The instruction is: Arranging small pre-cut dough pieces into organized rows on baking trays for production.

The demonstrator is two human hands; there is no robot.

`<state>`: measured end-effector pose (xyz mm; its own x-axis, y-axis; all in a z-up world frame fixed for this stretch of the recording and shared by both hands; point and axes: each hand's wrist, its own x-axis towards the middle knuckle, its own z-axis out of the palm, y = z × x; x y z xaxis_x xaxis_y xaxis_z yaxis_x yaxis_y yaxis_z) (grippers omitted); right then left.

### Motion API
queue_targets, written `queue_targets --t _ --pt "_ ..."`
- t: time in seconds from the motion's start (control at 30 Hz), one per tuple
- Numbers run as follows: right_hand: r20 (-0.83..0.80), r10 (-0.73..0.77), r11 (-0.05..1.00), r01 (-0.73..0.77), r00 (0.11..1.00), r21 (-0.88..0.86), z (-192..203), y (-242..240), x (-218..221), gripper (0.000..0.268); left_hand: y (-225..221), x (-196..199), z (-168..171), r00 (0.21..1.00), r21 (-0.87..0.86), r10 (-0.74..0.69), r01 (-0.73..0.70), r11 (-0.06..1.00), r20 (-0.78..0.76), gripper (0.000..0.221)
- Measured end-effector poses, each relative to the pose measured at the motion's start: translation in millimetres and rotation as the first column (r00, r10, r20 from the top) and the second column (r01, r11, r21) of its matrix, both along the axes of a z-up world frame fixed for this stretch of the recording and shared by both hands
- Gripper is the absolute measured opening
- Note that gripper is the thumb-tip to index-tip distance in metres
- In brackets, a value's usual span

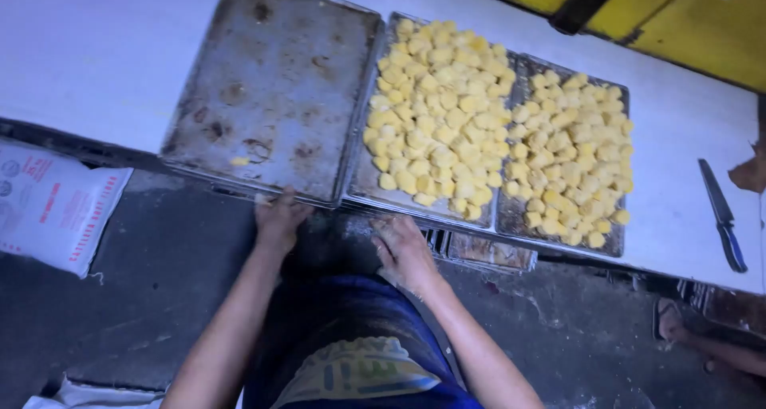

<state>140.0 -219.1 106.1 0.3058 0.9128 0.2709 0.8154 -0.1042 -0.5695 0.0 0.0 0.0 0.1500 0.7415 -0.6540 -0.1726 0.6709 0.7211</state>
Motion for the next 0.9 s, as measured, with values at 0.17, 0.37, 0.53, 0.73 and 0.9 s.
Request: queue_targets --t 0.17,0.37,0.53,0.73,0.9 --pt "0.053 -0.099 0.995 0.100 0.994 -0.014 9 -28 56 0.024 -26 -16 2 0.971 -0.007 -0.212 0.213 0.977 -0.107 0.052" --pt "0.356 -0.282 0.949 0.314 0.891 -0.034 -14 3 126 0.030 -33 11 23 0.510 0.396 -0.500 0.859 0.324 -0.700 0.020" --pt "0.462 -0.253 0.875 0.405 0.850 -0.265 -28 33 149 0.042 -18 122 39 0.649 0.771 -0.423 0.579 -0.264 -0.632 0.028" --pt "-0.744 -0.609 0.472 0.879 0.276 -0.061 48 48 132 0.036 -45 186 42 0.369 0.498 -0.376 0.796 -0.345 -0.850 0.042" --pt "-0.945 -0.303 0.450 0.893 0.119 -0.031 50 66 165 0.025 -10 162 123 0.614 0.502 -0.646 0.775 0.384 -0.454 0.028"
